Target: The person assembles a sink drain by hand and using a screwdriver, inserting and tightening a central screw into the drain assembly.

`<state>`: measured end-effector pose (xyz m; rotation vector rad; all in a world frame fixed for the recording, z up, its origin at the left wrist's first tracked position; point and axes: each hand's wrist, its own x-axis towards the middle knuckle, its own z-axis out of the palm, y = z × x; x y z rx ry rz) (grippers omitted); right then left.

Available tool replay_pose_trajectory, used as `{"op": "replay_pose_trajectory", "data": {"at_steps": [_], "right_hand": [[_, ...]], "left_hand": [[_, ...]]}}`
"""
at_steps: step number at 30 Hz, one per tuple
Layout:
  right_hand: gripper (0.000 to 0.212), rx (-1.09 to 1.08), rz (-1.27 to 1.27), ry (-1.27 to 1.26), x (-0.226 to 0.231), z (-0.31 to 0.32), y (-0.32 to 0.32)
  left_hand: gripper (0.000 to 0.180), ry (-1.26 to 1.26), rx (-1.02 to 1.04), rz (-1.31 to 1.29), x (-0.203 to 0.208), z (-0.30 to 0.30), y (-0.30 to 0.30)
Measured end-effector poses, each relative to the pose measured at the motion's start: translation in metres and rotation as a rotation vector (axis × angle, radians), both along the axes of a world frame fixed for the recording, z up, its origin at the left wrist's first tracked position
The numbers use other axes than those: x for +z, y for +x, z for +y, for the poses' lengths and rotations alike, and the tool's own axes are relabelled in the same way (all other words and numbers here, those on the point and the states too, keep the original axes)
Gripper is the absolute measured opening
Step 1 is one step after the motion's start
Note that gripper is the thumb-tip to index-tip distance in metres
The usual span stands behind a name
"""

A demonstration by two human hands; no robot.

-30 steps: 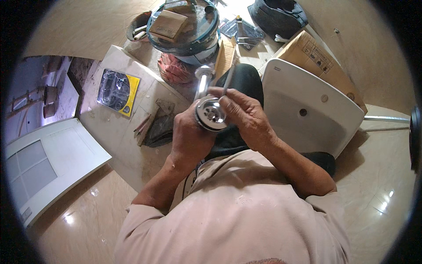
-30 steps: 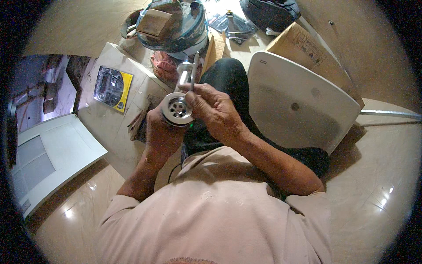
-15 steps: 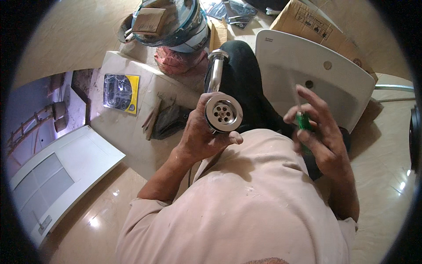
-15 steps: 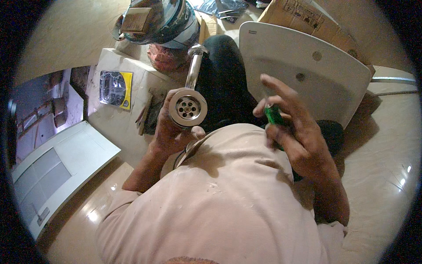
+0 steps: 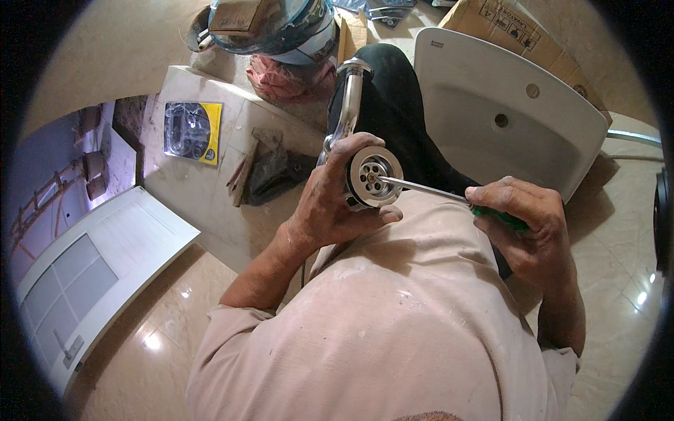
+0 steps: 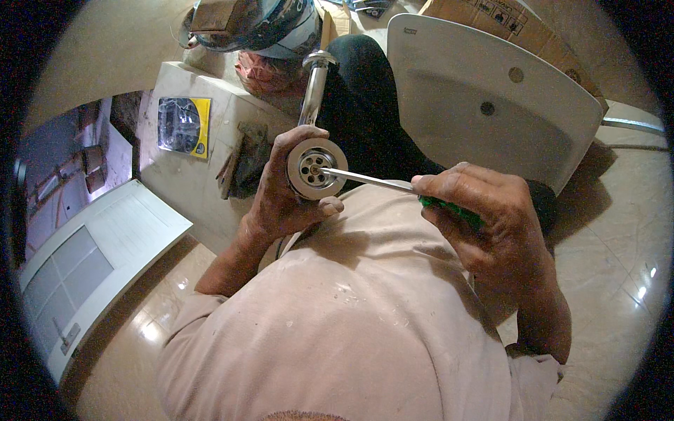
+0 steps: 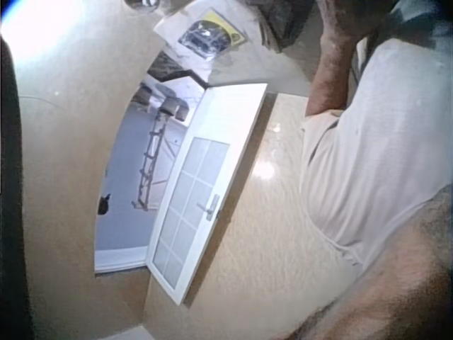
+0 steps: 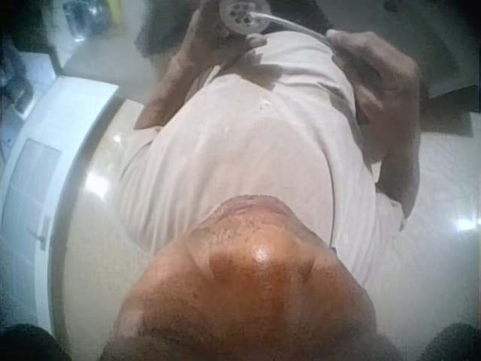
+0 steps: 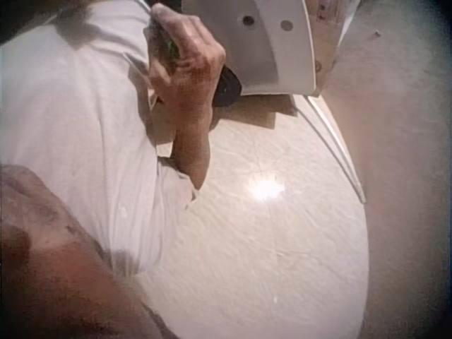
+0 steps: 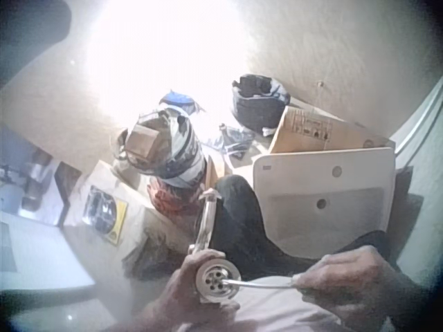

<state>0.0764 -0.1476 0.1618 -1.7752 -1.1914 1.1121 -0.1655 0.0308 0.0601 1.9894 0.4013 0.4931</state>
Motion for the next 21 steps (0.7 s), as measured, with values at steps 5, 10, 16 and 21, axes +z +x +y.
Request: {"op": "replay_pose_trajectory", "data": {"at_steps": [5, 10, 16, 21], "right_hand": [[0.035, 0.051, -0.007, 0.068, -0.007, -0.001, 0.001], [0.035, 0.199, -0.224, 0.065, 0.026, 0.026, 0.005], [0.051, 0.232, -0.343, 0.246, 0.066, 0.045, 0.036], [0.069, -0.062, -0.341, 0.558, 0.058, 0.055, 0.027]], "left_hand": [[0.096, -0.068, -0.018, -0.006, 0.000, -0.001, 0.001], [0.094, -0.094, -0.036, 0.049, 0.005, -0.006, 0.005], [0.086, -0.141, 0.025, 0.003, 0.028, -0.014, 0.021], [0.081, -0.170, 0.065, -0.065, 0.050, -0.022, 0.023]]}}
